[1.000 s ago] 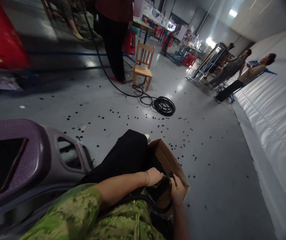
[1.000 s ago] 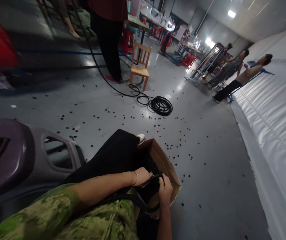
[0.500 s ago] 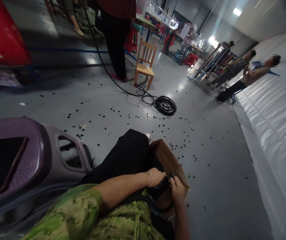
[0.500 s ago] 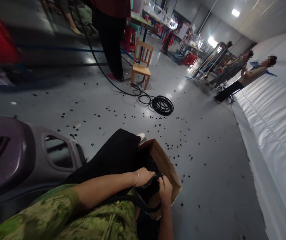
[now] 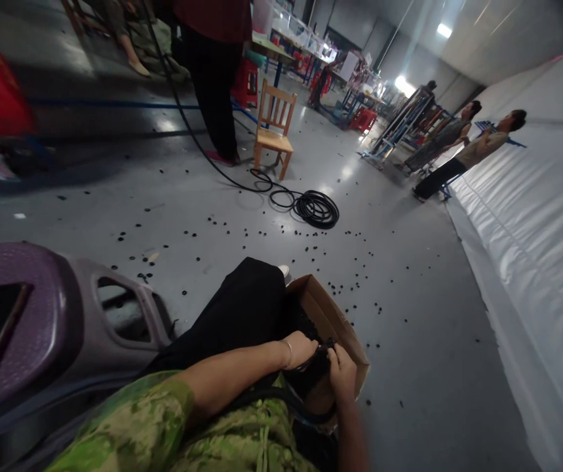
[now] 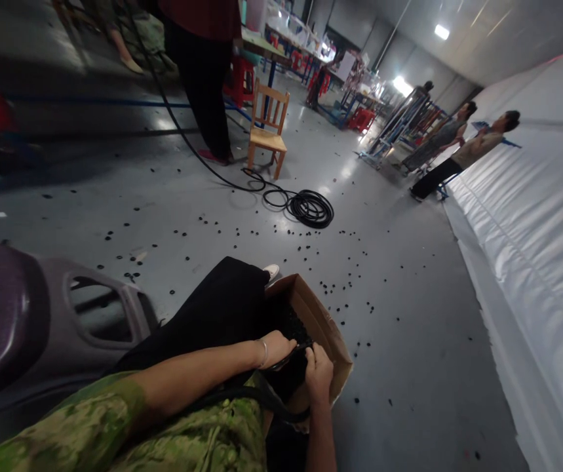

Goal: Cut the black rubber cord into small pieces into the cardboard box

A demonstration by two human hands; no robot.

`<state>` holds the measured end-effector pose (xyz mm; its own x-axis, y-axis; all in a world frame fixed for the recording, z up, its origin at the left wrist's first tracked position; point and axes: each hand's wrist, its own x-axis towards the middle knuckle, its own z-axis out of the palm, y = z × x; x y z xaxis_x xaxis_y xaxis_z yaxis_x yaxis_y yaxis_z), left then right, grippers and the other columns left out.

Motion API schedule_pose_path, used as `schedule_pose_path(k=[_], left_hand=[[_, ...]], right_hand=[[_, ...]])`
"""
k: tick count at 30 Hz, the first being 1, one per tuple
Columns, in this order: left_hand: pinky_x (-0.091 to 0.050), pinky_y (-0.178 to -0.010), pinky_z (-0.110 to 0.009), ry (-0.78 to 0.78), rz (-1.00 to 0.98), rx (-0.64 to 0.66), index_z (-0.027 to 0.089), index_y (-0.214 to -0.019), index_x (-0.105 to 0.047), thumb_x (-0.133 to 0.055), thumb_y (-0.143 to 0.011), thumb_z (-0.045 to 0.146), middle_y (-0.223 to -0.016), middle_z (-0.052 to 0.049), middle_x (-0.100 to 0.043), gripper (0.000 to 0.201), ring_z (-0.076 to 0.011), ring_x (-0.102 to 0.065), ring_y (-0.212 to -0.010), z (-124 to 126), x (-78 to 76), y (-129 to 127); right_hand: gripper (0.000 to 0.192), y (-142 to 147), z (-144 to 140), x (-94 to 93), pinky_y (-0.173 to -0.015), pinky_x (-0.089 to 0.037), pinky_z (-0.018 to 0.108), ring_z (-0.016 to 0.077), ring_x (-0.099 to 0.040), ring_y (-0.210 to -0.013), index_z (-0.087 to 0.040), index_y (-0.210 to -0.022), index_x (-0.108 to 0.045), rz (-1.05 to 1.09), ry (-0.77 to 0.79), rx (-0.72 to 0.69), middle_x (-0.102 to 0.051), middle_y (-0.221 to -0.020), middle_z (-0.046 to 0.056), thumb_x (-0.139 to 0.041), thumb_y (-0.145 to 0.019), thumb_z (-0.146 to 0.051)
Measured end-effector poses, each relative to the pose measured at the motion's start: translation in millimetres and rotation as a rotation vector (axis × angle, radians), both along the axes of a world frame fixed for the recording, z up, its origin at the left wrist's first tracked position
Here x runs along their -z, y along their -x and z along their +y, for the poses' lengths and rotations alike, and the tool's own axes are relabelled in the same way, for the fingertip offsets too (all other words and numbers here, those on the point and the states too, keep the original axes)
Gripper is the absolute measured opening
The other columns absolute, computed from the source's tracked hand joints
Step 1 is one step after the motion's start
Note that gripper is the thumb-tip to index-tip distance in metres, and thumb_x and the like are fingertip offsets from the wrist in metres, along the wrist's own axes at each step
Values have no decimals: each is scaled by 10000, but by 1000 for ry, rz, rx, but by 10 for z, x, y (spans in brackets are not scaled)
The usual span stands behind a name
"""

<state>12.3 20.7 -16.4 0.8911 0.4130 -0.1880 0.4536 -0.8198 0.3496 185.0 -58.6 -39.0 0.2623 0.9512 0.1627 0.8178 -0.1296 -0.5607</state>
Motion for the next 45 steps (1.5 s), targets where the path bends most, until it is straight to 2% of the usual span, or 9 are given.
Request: schedule_pose_path(k=[7, 16, 20, 27, 32, 36, 39, 42, 45], left_hand=[[-506, -589, -311, 8, 2, 31, 101, -1012, -551, -613, -774, 299, -779, -137, -680, 316, -249, -681, -719, -18, 11, -11], [-517, -622, -318, 142, 17, -13, 104, -1018, -539, -640, -742, 308, -848, -143, -694, 357, -263, -686, -768, -9, 43, -4], [-514, -630, -309, 96, 19, -15, 102, -1011, -546, -590, -784, 297, -805, -145, -690, 302, -253, -686, -767, -6, 49, -9], [-513, -607, -313, 26, 33, 44, 85, -1012, -565, -644, -755, 315, -801, -161, -681, 354, -263, -682, -752, -11, 11, -7], [-502, -588, -305, 18, 46, 92, 85, -1004, -572, -639, -760, 231, -791, -153, -675, 292, -255, -678, -737, -20, -7, -9], [-482, -572, -291, -6, 15, 90, 95, -950, -585, -566, -794, 142, -737, -135, -661, 165, -242, -674, -709, -40, 48, -28], [-478, -581, -287, -13, -38, 62, 110, -896, -589, -517, -823, 140, -747, -139, -662, 107, -234, -673, -719, -46, 105, -48], [-482, -595, -297, -3, -45, 67, 112, -923, -581, -483, -847, 159, -781, -141, -672, 133, -233, -674, -730, -36, 131, -59], [-485, -602, -307, 16, -54, 61, 112, -973, -568, -451, -873, 190, -800, -137, -678, 172, -233, -674, -731, -25, 130, -57]], right_hand=[[462, -7, -78, 47, -795, -508, 320, 231, -660, -887, -145, -932, -717, 26, 8, 30, -710, -949, 140, -411, -852, -482], [355, -34, -61, -147, -618, -434, 230, 149, -569, -633, -190, -678, -620, 26, 158, -183, -635, -669, 34, -408, -860, -409], [350, 23, -31, -161, -640, -437, 236, 159, -596, -677, -188, -738, -642, -8, 139, -144, -662, -733, 49, -391, -865, -397], [422, 43, -37, -68, -661, -456, 253, 179, -620, -703, -175, -772, -672, -39, 60, -79, -685, -757, 81, -374, -867, -458], [455, 64, -100, 20, -614, -430, 244, 167, -586, -641, -182, -703, -633, -21, 60, -20, -654, -688, 65, -368, -860, -517], [437, 109, -138, 49, -603, -416, 229, 152, -551, -636, -185, -691, -592, 112, 75, 23, -621, -665, 43, -390, -840, -543], [426, 100, -148, -2, -548, -389, 214, 131, -501, -572, -186, -672, -568, 268, 168, 22, -560, -583, 1, -408, -829, -548], [437, 50, -154, -115, -538, -376, 211, 119, -470, -537, -176, -694, -579, 421, 297, -56, -512, -542, -24, -404, -838, -550], [443, 11, -161, -213, -587, -402, 218, 126, -504, -575, -167, -753, -604, 501, 318, -123, -543, -582, -11, -384, -864, -535]])
